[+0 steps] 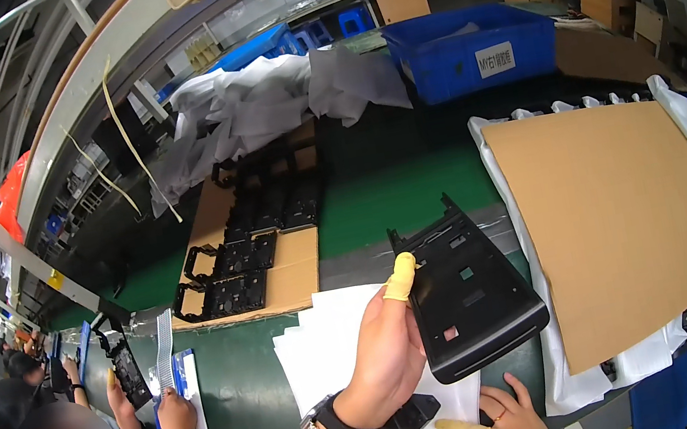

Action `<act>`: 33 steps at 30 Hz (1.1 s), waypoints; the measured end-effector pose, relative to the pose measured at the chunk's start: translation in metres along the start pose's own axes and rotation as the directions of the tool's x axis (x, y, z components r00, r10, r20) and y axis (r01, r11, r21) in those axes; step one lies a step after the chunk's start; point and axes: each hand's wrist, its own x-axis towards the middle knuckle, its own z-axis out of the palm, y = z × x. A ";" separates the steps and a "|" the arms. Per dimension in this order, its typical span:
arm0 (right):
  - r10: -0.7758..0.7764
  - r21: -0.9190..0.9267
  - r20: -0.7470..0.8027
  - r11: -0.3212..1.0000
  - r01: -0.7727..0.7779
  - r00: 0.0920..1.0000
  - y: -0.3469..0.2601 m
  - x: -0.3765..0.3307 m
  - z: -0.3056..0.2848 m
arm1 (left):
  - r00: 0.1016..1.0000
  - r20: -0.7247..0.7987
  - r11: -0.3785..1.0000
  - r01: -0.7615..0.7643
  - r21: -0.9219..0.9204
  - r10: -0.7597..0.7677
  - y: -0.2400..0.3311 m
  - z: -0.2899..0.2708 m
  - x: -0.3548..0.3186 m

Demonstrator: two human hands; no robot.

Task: Sorting black plastic molded frames and placing them into individual protective bags on an assembly line.

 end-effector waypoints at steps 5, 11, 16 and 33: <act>0.004 -0.011 0.016 1.000 -0.004 1.000 -0.005 0.002 0.001 | 1.000 0.010 0.997 0.001 -0.073 0.000 0.003 -0.002 -0.005; 0.005 0.000 0.026 1.000 -0.005 1.000 -0.004 0.003 -0.001 | 0.998 -0.054 0.999 -0.040 -0.015 0.039 0.002 0.004 -0.005; 0.016 0.005 0.019 1.000 -0.016 1.000 -0.005 0.004 -0.001 | 0.996 -0.050 0.997 -0.068 0.034 0.070 0.000 0.002 -0.006; 0.011 -0.027 0.031 1.000 -0.010 0.999 -0.005 0.003 -0.001 | 0.996 0.073 0.991 -0.044 -0.127 0.054 0.000 0.000 -0.010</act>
